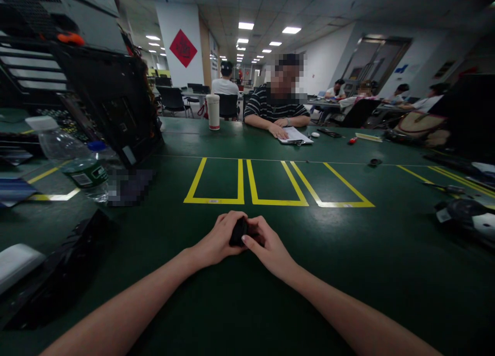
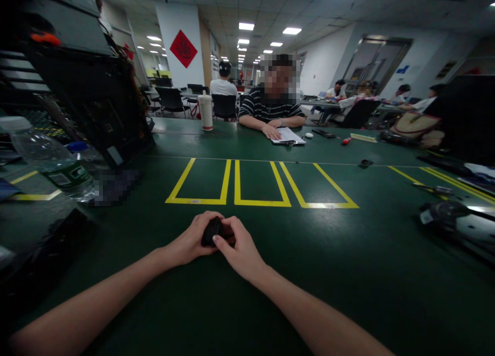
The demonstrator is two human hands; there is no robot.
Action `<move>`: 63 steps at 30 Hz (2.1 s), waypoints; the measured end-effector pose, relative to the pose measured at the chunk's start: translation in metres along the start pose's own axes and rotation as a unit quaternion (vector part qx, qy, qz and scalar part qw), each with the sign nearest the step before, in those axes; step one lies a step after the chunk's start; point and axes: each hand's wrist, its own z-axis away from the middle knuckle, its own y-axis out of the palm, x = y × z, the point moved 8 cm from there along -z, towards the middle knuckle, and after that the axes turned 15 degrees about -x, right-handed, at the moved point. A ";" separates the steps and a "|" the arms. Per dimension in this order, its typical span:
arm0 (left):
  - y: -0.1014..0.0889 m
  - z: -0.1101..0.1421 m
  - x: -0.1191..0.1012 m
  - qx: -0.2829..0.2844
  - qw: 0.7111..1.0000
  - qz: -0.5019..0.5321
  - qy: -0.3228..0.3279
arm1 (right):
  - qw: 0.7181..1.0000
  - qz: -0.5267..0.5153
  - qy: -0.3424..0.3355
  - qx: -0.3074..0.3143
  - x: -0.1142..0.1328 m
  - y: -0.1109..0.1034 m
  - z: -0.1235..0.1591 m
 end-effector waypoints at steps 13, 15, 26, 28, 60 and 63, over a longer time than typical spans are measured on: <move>-0.002 0.000 -0.005 0.011 1.000 0.009 -0.015 | 0.999 -0.013 0.042 -0.018 -0.007 -0.001 -0.002; -0.003 0.000 -0.007 0.017 1.000 0.010 -0.013 | 0.999 -0.007 0.036 -0.007 -0.005 0.000 -0.001; 0.001 0.000 0.000 -0.010 1.000 -0.005 0.003 | 0.999 0.000 -0.005 -0.032 0.003 -0.003 -0.001; 0.001 0.000 -0.001 -0.009 1.000 -0.004 0.002 | 0.999 -0.006 0.010 -0.033 0.000 -0.003 -0.002; -0.003 -0.001 -0.007 0.011 1.000 0.007 -0.009 | 1.000 0.008 -0.007 -0.025 0.004 -0.004 -0.001; -0.004 -0.001 -0.009 0.021 1.000 0.009 -0.016 | 1.000 -0.002 -0.002 -0.027 0.003 -0.004 -0.003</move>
